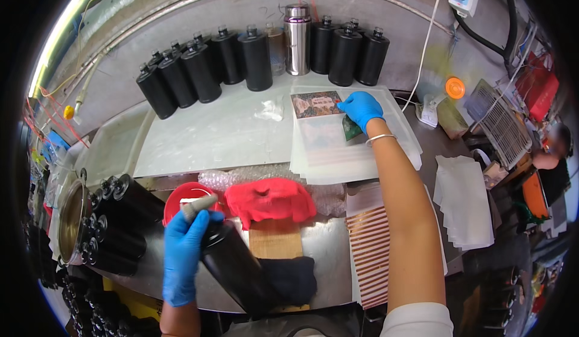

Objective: The person applies decorative stickers and copper-colored strips to black cylindrical containers. They peel the backing from a sticker, align it on the container, and smooth it down. They then apply a thin copper strip to the rim of the container, pressing it into place.

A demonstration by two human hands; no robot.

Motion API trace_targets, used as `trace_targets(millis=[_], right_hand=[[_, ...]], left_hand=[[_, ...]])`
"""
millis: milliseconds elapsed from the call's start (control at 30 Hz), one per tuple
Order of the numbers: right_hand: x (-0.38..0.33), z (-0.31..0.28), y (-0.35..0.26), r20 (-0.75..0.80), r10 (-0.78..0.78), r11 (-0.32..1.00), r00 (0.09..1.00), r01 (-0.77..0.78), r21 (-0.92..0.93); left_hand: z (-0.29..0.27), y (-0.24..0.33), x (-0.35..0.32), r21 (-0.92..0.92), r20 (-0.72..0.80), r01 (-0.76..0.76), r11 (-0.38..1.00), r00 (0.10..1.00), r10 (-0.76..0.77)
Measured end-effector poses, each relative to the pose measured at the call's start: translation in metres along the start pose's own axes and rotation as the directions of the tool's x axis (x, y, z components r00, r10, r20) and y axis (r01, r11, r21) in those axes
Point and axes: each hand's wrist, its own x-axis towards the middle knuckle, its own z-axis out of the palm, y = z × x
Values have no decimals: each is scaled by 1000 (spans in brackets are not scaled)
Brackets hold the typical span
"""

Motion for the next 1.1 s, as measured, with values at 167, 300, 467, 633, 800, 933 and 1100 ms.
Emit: trace_targets(millis=[167,300,467,633,800,933,1100], right_hand=[[17,8,5,22,-318,939,948,318,-129],[26,20,10,-5,-632,753,775,613,-240],[65,12,17,14,-283,943,959,280,-177],[110,6,27,155,-331,929,931,292,229],[115,3,10,297,-327,936,897,265,231],[117,0,10,301,-469,882,831,421,211],[118,-5,-10,435,-409,909,802,401,115]], left_hand=[[39,-65,-6,309,46,-451,838,887,460],[31,-88,-7,-143,247,136,980,964,-98],[45,-83,-2,-26,179,-38,999,983,42],[36,-85,3,-21,199,-90,996,976,92],[33,-86,4,-101,216,-63,993,973,84],[34,-84,5,-103,234,-61,993,969,84],[34,-83,4,-60,226,-64,996,971,76]])
